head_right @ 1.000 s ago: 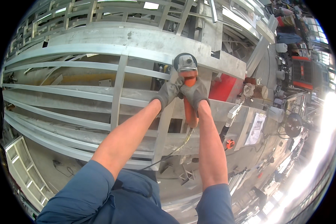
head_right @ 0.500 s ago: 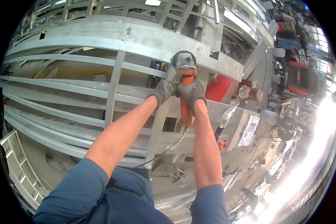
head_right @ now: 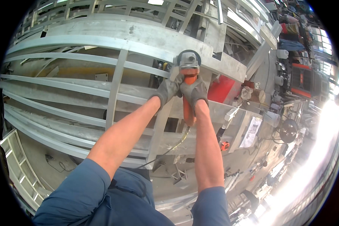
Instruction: The person uses an angle grinder to smooth the edges of a large white metal frame, then switches to a drill to work on the same frame. The person repositions the frame and continues grinding and drilling on different sections.
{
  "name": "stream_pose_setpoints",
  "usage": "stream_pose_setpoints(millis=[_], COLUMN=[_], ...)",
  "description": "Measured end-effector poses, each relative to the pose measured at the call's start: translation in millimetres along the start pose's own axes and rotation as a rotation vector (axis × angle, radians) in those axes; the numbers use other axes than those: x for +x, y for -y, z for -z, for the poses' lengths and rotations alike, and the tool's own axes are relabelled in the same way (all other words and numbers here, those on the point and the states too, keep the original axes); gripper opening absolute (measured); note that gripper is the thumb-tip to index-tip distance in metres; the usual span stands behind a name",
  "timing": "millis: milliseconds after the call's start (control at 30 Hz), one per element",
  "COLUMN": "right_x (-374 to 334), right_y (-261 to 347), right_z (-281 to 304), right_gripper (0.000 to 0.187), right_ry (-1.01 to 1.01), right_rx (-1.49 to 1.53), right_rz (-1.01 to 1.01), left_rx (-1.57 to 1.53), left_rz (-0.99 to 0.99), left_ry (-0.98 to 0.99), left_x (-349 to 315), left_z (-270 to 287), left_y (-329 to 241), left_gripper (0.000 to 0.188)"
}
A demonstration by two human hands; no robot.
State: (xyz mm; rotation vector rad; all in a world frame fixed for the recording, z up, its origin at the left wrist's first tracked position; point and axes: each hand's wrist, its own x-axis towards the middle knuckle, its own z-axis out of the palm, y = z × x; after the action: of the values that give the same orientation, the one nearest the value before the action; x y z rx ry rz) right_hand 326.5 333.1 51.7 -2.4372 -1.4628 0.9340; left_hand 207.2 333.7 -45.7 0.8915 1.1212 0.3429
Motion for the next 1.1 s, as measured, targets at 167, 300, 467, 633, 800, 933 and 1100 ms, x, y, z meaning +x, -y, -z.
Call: stream_pose_setpoints(millis=[167, 300, 467, 633, 800, 933, 1100], right_x=[3.0, -1.7, 1.7, -4.6, -16.0, -7.3, 17.4], right_y=[-4.3, 4.0, 4.1, -9.4, 20.8, -1.8, -36.6], right_z=[-3.1, -2.1, -3.2, -1.0, 5.9, 7.5, -13.1], right_gripper=[0.049, 0.047, 0.057, 0.049, 0.044, 0.045, 0.039], right_ry=[-0.007, -0.046, 0.009, -0.014, 0.065, 0.159, -0.176], right_rx=[0.019, 0.002, -0.048, 0.057, 0.205, 0.288, 0.14], right_rz=[0.007, -0.091, -0.056, 0.024, -0.039, 0.007, -0.018], left_rx=[-0.023, 0.101, 0.307, 0.177, 0.07, 0.034, 0.063], left_rz=[-0.062, 0.105, -0.094, -0.027, 0.05, -0.014, 0.133], left_ry=[-0.006, 0.001, -0.008, 0.006, -0.009, -0.049, -0.18], left_x=[7.0, -6.5, 13.5, -2.2, 5.4, 1.4, 26.8], left_z=[-1.2, 1.6, -0.3, -0.5, -1.9, -2.7, -13.4], left_y=[6.2, -17.5, 9.4, -4.1, 2.4, 2.1, -7.1], left_gripper=[0.068, 0.057, 0.048, 0.059, 0.079, 0.081, 0.096])
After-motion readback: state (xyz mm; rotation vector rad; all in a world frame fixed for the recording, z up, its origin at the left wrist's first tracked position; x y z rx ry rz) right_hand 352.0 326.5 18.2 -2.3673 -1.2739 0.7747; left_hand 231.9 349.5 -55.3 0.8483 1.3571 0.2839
